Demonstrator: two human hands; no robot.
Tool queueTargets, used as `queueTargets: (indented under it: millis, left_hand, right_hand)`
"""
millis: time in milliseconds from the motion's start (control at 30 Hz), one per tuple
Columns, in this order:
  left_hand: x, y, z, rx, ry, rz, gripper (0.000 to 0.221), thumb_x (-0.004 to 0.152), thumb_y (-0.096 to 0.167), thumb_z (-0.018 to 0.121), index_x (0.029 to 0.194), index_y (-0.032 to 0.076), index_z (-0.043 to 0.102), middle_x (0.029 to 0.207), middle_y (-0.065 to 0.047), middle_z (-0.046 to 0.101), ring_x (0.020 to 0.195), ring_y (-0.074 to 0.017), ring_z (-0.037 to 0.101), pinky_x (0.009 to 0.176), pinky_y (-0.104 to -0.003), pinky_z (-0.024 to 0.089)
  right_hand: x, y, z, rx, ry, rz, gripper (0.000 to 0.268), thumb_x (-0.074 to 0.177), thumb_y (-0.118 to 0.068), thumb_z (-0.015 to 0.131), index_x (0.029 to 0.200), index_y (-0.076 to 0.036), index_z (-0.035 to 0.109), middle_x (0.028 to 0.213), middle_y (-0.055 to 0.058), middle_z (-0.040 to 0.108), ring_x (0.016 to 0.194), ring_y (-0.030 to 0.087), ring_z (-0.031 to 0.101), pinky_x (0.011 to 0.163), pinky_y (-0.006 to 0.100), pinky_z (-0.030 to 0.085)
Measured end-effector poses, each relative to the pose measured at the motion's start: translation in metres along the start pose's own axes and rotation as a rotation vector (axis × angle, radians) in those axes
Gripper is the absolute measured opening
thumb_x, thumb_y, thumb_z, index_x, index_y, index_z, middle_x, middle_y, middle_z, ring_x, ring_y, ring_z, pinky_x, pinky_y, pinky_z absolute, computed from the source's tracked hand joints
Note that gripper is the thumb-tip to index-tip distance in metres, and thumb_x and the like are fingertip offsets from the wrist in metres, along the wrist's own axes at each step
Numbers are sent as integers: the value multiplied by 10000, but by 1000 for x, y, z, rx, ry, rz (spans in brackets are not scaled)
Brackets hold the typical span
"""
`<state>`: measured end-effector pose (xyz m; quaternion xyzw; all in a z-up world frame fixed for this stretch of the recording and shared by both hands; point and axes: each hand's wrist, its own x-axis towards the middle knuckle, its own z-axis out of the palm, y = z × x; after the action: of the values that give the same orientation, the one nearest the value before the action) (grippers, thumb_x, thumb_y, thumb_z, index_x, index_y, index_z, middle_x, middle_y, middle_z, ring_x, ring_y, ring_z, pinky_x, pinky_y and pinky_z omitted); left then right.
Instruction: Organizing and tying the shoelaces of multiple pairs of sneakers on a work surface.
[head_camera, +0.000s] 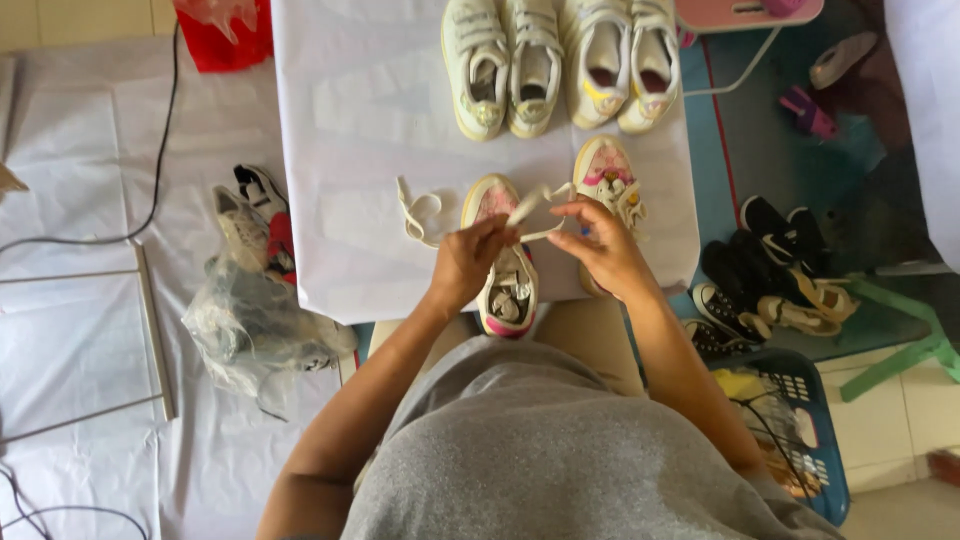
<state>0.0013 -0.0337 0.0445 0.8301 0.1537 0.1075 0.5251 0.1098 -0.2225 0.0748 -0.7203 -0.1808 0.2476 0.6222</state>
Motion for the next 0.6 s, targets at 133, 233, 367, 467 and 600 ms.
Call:
queueTargets:
  millis: [133, 233, 367, 467, 600]
  left_hand:
    - [4, 62, -15, -529, -34, -49, 131, 992, 158, 636, 1035, 89, 738, 774, -114, 731, 744, -180, 716, 705, -340, 611]
    - [8, 97, -20, -653, -78, 54, 150, 1013, 204, 648, 1076, 106, 743, 801, -65, 736, 765, -82, 669, 714, -294, 618]
    - [18, 64, -21, -306, -181, 185, 329, 994, 195, 653, 1303, 81, 639, 1147, -224, 730, 1095, -391, 707, 905, -545, 583]
    - [21, -30, 1, 212, -96, 199, 303, 914, 207, 690, 1204, 118, 678, 1060, -128, 742, 983, -350, 729, 788, -495, 617]
    - [4, -61, 21, 441, -166, 101, 359, 870, 235, 689, 1205, 108, 695, 1096, -127, 696, 1006, -364, 689, 780, -488, 618]
  right_hand:
    - [2, 45, 24, -374, -179, -265, 463, 799, -226, 873, 1167, -37, 664, 1056, 150, 646, 1120, 329, 635, 952, 472, 503]
    - [-2, 22, 40, -493, -101, -415, 442, 806, -154, 818, 1137, 47, 605, 1012, 234, 639, 1036, 439, 652, 884, 523, 529]
    - [4, -28, 57, -430, -157, -442, 210, 1011, -89, 513, 1017, 91, 622, 893, 364, 616, 887, 573, 581, 739, 574, 464]
    - [15, 59, 0, -872, -57, -654, 392, 1011, -10, 620, 1398, 18, 564, 1021, 329, 624, 930, 498, 644, 788, 543, 526]
    - [0, 39, -13, -413, -21, -73, 383, 1113, -357, 512, 1349, -71, 608, 1226, 191, 673, 1148, 320, 647, 959, 465, 500]
